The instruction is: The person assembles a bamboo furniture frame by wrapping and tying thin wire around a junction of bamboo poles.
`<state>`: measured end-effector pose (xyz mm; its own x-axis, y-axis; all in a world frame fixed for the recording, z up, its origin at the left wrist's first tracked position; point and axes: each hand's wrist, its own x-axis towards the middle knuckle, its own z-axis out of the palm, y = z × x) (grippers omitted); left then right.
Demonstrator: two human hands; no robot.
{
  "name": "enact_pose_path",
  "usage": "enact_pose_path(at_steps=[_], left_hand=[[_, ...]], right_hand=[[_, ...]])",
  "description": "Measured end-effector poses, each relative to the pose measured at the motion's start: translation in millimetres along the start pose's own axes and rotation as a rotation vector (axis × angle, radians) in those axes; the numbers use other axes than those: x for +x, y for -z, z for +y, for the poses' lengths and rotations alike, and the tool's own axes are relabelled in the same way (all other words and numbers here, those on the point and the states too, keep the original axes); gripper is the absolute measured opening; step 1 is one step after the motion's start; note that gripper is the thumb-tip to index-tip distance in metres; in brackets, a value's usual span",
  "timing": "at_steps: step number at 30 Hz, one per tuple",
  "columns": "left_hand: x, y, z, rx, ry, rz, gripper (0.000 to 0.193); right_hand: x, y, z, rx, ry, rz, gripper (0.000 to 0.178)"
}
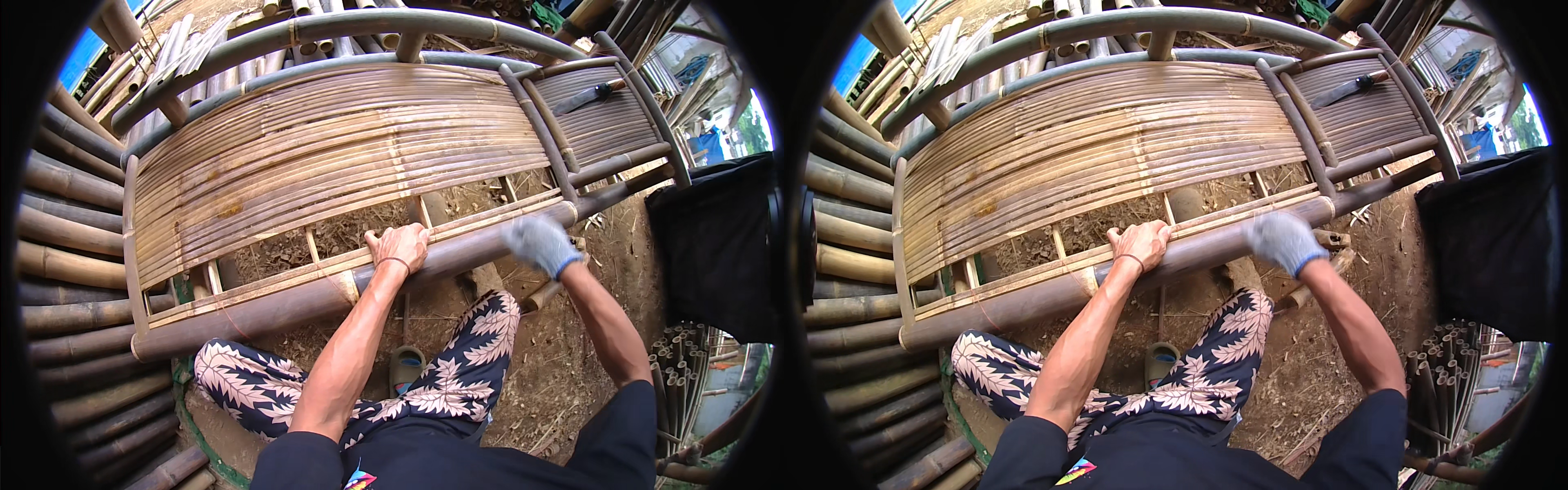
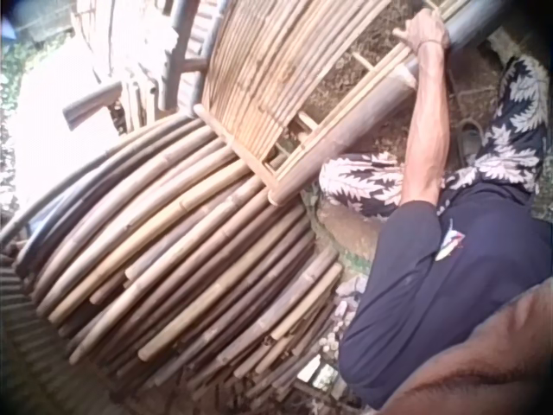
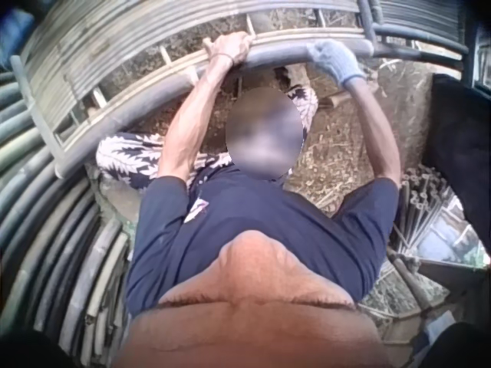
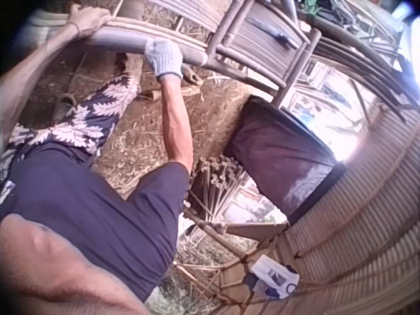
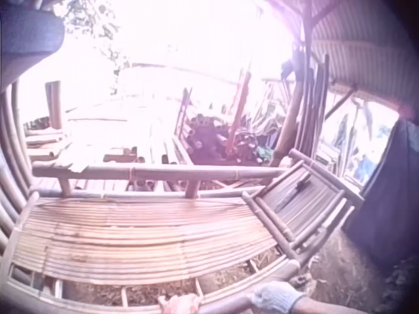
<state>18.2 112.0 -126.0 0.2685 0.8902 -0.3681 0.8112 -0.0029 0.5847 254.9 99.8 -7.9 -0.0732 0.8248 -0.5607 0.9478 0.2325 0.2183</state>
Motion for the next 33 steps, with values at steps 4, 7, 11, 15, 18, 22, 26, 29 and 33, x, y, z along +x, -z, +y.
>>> enact_pose_path(at_steps=[4,7,11,15,18,22,26,29,33], left_hand=[[4.4,-6.1,-3.9,-0.031,0.005,0.087,0.035],[2.7,-6.7,4.6,-0.004,-0.022,0.093,0.034],[3.9,2.3,-9.0,-0.022,-0.009,0.137,0.033],[-0.3,-11.3,1.7,0.072,-0.026,0.115,0.035],[-2.0,-9.5,-3.8,0.099,-0.047,0.171,0.037],[-2.4,-22.1,0.5,0.064,-0.142,0.467,0.030],[-2.3,-32.2,-0.4,0.038,-0.288,0.663,0.033],[-2.4,-30.0,-8.1,0.127,-0.347,0.682,0.044],[-8.9,-27.3,13.6,0.076,-0.516,0.711,0.039]], right_hand=[[-47.2,-34.6,-86.0,0.503,0.573,0.185,0.016],[-35.5,-55.9,-117.8,0.404,0.753,0.850,0.012],[-45.9,-89.4,-16.7,0.184,0.513,0.417,0.014],[-68.0,-103.3,-2.9,0.311,0.323,0.397,0.017],[-74.2,-82.2,-11.6,0.881,0.042,0.251,0.024],[-118.5,-171.4,53.6,1.931,-0.748,0.473,0.027],[-154.1,-237.6,126.4,0.434,-1.063,0.013,0.045],[-103.5,-173.9,120.0,0.372,-0.760,0.644,0.054],[-5.8,-138.6,161.6,0.216,-0.225,0.998,0.039]])
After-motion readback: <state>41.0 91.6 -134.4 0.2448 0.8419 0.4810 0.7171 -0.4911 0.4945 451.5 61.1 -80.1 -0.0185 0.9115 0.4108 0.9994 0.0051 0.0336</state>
